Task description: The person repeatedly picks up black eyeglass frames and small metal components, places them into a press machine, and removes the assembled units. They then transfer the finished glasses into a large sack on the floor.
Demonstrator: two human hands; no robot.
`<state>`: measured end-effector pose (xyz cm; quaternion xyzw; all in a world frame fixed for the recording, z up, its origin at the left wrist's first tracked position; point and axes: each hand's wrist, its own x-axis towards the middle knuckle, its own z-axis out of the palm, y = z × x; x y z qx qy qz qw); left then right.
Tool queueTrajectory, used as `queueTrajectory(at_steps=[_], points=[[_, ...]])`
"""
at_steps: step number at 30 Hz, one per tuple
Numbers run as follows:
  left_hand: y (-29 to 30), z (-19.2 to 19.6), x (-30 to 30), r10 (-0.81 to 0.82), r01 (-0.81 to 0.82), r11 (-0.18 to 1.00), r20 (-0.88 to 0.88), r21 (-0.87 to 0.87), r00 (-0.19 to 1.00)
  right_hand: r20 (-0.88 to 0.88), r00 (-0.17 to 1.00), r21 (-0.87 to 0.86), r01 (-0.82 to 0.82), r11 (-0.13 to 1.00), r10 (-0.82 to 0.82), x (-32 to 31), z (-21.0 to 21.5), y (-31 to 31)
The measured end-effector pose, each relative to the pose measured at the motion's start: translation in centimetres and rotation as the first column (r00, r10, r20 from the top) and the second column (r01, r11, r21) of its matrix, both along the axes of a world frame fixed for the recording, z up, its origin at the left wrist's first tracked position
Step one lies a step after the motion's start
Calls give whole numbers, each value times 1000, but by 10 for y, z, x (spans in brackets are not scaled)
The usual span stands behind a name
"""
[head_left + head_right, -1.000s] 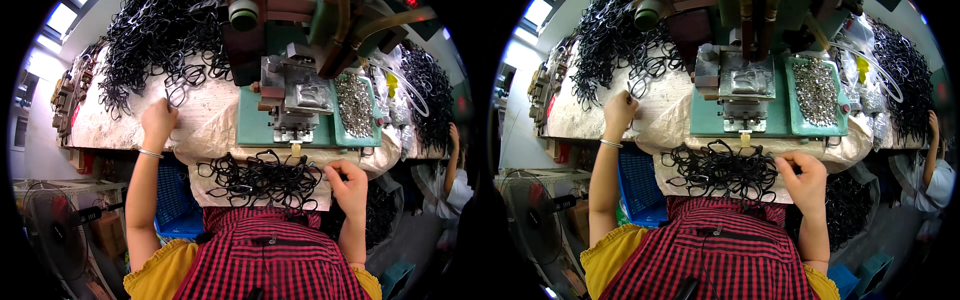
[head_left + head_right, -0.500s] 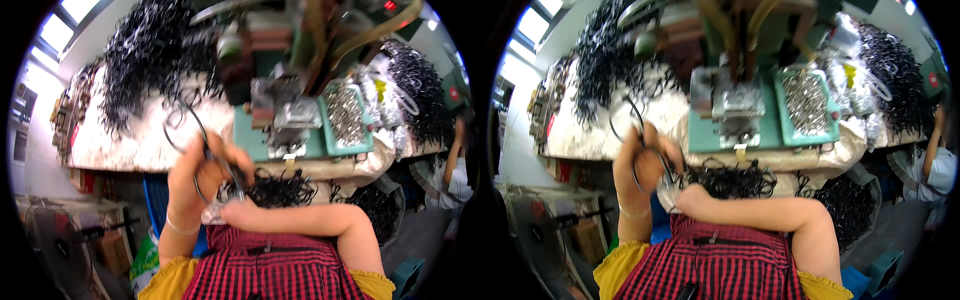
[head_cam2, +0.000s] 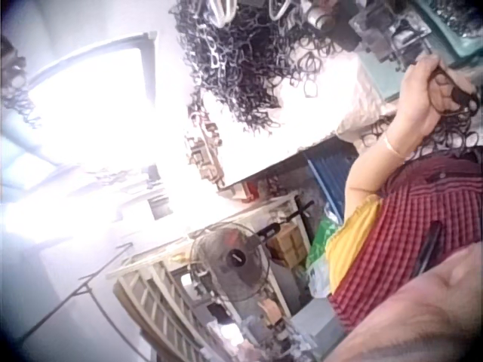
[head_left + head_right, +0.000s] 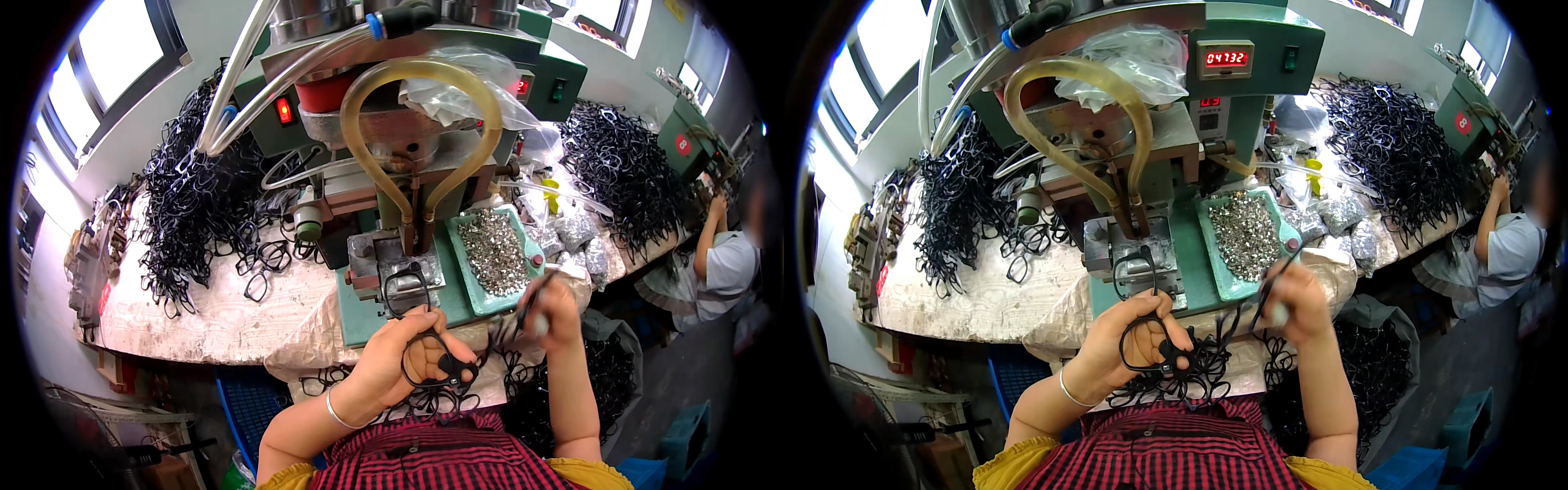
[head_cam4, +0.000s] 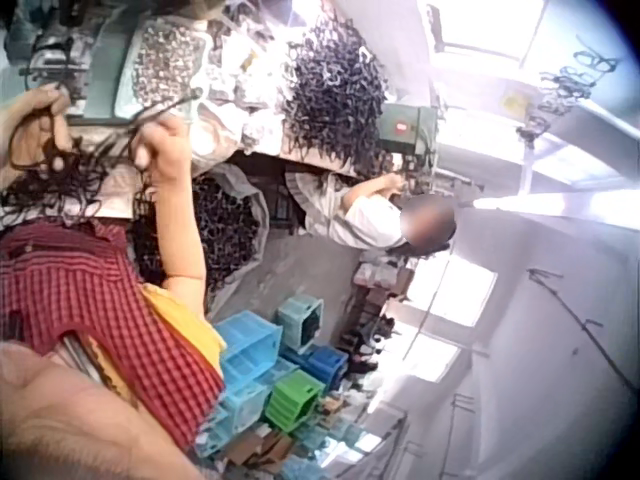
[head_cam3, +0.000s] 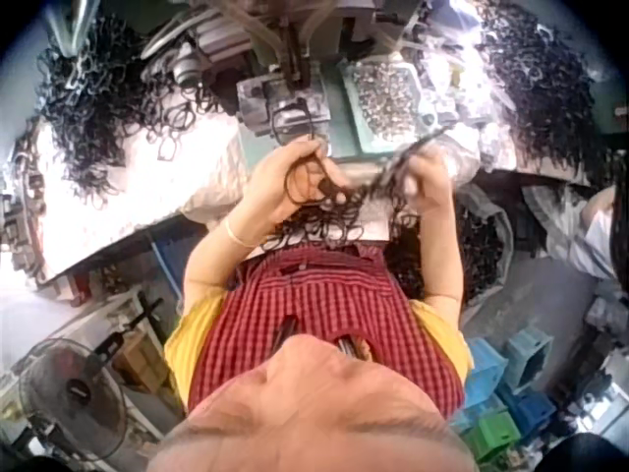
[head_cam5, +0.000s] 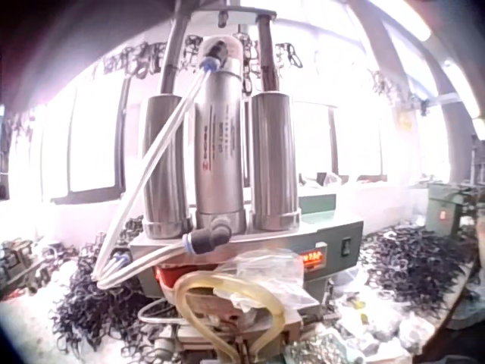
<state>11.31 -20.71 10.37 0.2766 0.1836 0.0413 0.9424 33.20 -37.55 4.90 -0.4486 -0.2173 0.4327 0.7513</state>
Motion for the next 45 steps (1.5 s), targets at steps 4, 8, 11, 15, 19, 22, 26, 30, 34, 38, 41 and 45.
queueTrajectory(at_steps=[4, 8, 11, 15, 19, 22, 26, 30, 34, 38, 41, 45], points=[[-3, 1, 0, 39, -39, 999, -13, 25, 999, -60, 903, 82, 430, 899, -426, 52, -5, 38], [-2, 2, 3, 20, -19, 999, -42, 27, 999, 106, 859, -59, 509, 859, -502, 77, -20, 51], [0, 3, 2, 26, -24, 999, -43, 49, 999, 58, 845, -41, 534, 845, -531, 41, 17, 48], [4, 4, -11, 68, -27, 946, -117, 322, 991, -42, 892, 57, 452, 890, -450, -14, 45, 43], [6, -11, -51, 507, -332, 184, 200, 925, 838, 145, 888, 222, 401, 889, -437, -68, 64, 30], [2, 54, -32, 200, -291, 16, 283, 956, 938, 325, 912, 317, 144, 937, -250, -95, 75, 35], [19, 92, -37, 101, -153, 231, 133, 961, 986, 418, 880, 186, -328, 926, 227, -80, 103, 42], [33, 104, -31, 89, -82, -540, 154, 837, 984, 169, 732, -42, -664, 746, 660, -41, 118, 47], [23, 100, -10, 227, 47, -727, 176, 685, 958, 604, 289, -470, -623, 625, 743, -63, 151, 64], [30, 94, -32, 293, -211, -319, 308, 924, 905, 492, 618, -277, -557, 783, 613, -55, 114, 45], [82, 42, -73, 768, -341, -311, 446, 887, 459, 90, 873, 2, -481, 877, 479, -33, 77, 9], [211, -89, -115, 675, 248, -515, 209, 821, 708, -210, 944, 40, -251, 967, 254, -17, 16, -20]])
